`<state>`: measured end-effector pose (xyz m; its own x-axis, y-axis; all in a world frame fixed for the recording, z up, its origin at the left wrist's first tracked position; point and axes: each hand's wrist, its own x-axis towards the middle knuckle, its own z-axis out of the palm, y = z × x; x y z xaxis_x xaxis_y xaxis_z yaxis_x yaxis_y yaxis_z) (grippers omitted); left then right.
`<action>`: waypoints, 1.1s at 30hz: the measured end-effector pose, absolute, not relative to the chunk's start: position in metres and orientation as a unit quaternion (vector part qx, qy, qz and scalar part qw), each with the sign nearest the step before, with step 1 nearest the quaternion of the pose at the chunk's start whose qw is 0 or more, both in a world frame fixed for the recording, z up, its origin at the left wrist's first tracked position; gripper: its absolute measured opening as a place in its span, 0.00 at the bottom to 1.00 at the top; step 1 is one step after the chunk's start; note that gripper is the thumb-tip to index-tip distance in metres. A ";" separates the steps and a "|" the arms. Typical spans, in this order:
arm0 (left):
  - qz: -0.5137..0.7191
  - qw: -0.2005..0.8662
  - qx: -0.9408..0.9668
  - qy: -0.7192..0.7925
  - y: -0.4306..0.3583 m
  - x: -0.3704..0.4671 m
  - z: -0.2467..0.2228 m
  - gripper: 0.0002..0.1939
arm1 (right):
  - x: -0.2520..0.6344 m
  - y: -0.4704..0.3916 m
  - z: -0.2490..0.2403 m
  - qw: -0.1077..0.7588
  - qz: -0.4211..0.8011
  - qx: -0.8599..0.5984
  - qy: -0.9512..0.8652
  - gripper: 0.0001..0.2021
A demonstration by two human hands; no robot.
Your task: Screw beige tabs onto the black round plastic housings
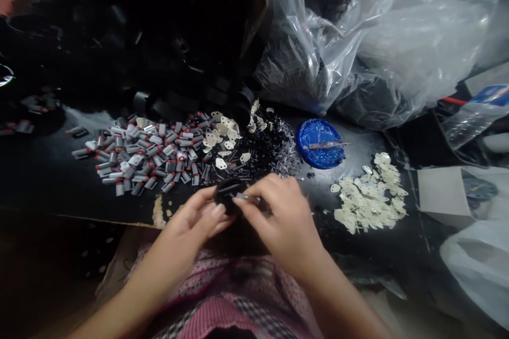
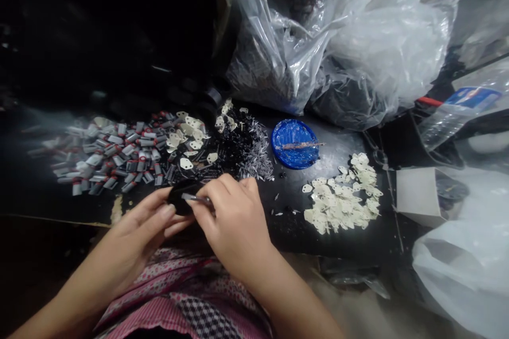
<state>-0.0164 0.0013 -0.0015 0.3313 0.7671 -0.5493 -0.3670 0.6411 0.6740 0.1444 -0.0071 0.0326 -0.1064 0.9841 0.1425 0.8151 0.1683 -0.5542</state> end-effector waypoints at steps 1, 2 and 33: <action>0.392 0.765 0.200 0.470 0.001 -0.019 -0.001 0.11 | 0.141 -0.001 0.033 0.242 0.172 -0.621 -0.725 0.05; 0.428 0.740 0.183 0.485 0.001 -0.022 0.000 0.11 | 0.138 0.006 0.032 0.228 0.163 -0.622 -0.731 0.05; 0.430 0.772 0.142 0.446 0.005 -0.011 -0.002 0.15 | 0.144 -0.002 0.028 0.331 0.112 -0.518 -0.781 0.03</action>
